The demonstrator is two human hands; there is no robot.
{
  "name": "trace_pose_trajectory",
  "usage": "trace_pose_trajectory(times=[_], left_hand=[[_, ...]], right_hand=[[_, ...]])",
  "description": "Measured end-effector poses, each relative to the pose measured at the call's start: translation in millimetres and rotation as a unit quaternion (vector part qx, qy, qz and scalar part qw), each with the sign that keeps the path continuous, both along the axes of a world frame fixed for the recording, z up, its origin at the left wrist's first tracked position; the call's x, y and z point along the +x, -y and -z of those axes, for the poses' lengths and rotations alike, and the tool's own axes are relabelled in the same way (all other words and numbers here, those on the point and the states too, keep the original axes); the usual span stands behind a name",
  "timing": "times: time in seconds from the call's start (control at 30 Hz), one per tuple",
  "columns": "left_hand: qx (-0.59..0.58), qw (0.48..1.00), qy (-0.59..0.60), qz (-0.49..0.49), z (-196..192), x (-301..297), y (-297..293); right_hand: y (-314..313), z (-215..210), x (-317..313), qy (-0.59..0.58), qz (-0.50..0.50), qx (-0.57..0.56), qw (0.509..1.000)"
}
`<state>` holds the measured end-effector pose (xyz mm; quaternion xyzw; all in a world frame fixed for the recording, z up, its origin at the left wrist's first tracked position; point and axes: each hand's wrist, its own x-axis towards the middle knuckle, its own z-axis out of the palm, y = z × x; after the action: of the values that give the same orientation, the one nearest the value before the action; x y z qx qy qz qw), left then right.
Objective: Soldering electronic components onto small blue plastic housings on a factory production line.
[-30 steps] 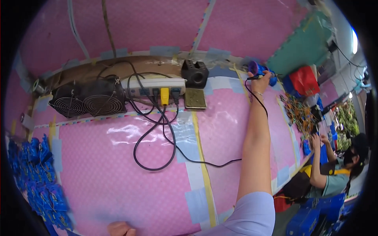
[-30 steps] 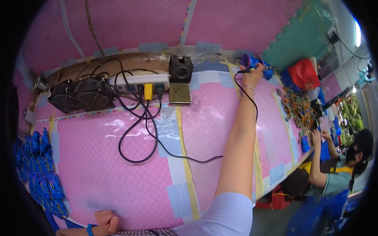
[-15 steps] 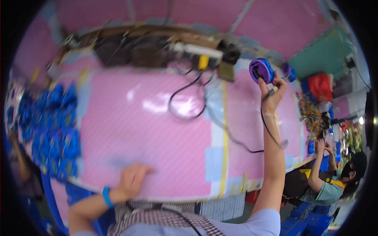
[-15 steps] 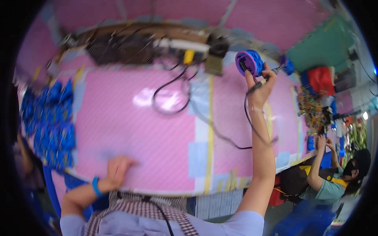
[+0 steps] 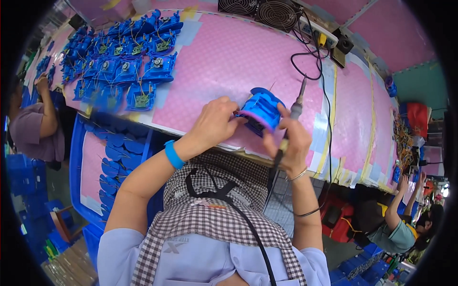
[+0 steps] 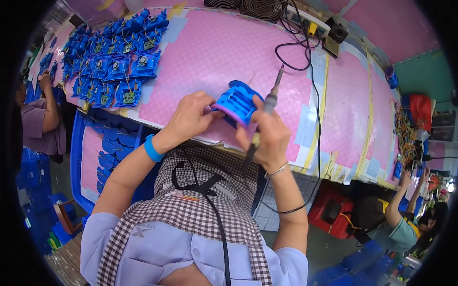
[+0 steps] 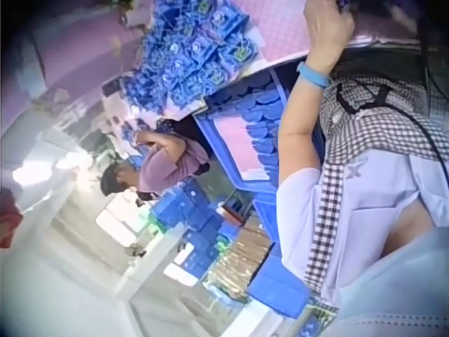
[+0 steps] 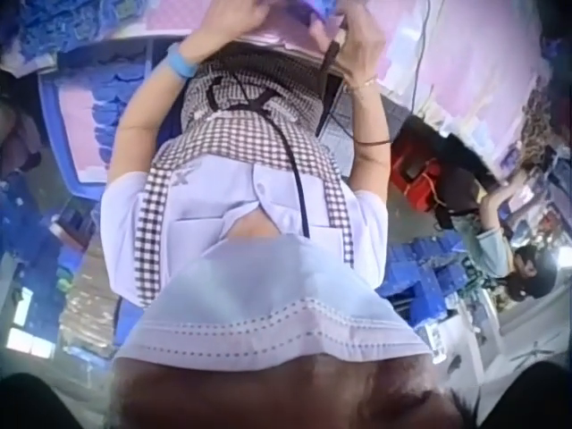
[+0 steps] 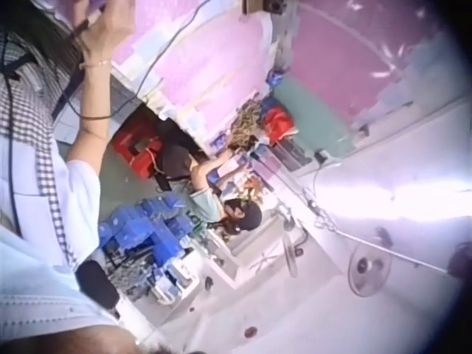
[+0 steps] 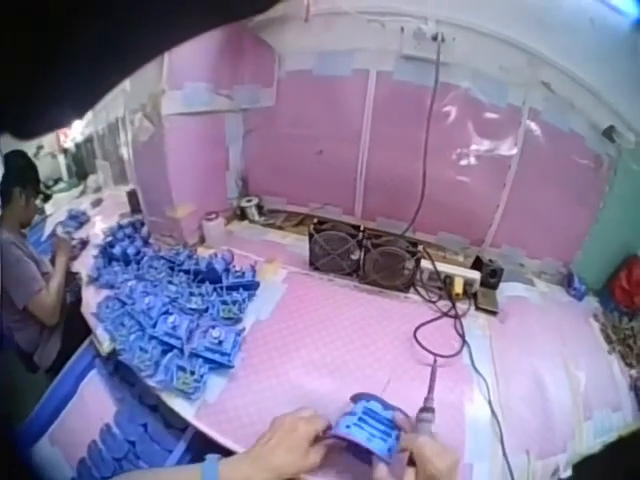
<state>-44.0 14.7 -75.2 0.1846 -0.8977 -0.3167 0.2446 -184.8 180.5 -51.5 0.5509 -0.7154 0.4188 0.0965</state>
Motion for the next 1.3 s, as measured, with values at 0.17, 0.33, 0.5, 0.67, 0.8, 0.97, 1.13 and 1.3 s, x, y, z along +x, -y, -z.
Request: trace_pose_trajectory(times=[0.17,0.33,0.5,0.67,0.8,0.97,1.13,1.3], left_hand=[[0.058,0.998,0.033,0.014,-7,12,-12],[0.027,0.998,-0.031,-0.051,-4,55,-25],[0.010,0.996,-0.034,-0.077,-7,74,-34],[-0.010,0.995,-0.072,-0.070,-5,54,-34],[-0.003,0.999,0.009,-0.052,3,50,-29],[0.283,0.958,0.009,-0.054,-55,51,8],[0.618,0.755,-0.196,0.096,-74,20,44],[0.105,0.990,-0.070,0.060,-41,-20,18]], right_hand=[[27,-27,-50,0.003,0.126,0.010,0.992],[30,-9,-65,0.038,0.177,-0.079,0.980],[41,16,-61,-0.062,0.014,-0.048,0.997],[50,23,-64,0.025,-0.022,-0.019,0.999],[25,4,-34,0.058,-0.083,0.008,0.995],[-26,-3,-17,0.105,-0.009,-0.106,0.989],[-42,-5,-5,0.292,0.076,-0.195,0.933],[-36,6,9,0.440,0.068,-0.114,0.888]])
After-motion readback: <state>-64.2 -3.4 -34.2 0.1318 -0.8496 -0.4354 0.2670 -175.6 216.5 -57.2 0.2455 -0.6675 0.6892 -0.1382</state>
